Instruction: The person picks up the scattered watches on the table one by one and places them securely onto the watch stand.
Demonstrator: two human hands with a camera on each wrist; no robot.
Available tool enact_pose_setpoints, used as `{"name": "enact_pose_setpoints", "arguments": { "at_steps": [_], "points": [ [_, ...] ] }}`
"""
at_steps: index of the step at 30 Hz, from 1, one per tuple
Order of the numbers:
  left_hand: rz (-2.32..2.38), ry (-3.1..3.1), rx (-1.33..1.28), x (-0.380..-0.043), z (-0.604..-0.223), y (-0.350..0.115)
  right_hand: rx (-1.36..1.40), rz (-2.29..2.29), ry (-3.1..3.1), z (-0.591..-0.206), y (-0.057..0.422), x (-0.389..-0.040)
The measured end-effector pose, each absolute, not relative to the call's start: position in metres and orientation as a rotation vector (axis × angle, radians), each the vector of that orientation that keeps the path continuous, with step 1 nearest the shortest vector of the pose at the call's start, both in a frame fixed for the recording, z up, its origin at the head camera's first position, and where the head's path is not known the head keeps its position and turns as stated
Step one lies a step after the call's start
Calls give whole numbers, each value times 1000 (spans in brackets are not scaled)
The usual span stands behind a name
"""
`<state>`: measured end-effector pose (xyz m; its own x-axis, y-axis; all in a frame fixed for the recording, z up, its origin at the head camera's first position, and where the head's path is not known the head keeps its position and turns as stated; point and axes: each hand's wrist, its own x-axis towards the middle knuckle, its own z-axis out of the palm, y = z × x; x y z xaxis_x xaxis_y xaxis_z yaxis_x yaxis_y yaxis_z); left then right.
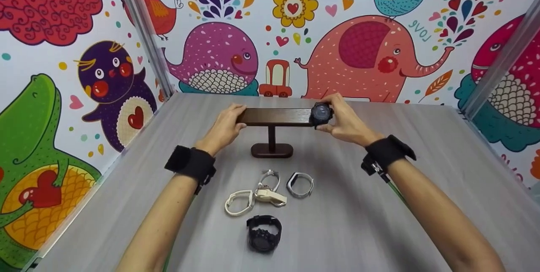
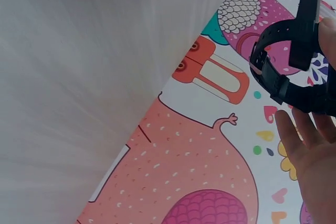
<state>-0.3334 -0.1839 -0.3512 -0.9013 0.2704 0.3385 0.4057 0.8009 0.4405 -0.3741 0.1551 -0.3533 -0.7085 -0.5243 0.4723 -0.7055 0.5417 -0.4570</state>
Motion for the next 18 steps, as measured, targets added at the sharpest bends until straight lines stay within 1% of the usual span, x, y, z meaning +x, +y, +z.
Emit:
{"name": "enact_pose_setpoints", "arguments": {
  "at_steps": [8,18],
  "points": [
    [-821,-2689,-567,-334,-354,-189,1017,956,-2589,-359,148,-379],
    [-871,-2657,-553,-336,-355,-189,1023,994,-2624,-357,142,-377]
  ]
}}
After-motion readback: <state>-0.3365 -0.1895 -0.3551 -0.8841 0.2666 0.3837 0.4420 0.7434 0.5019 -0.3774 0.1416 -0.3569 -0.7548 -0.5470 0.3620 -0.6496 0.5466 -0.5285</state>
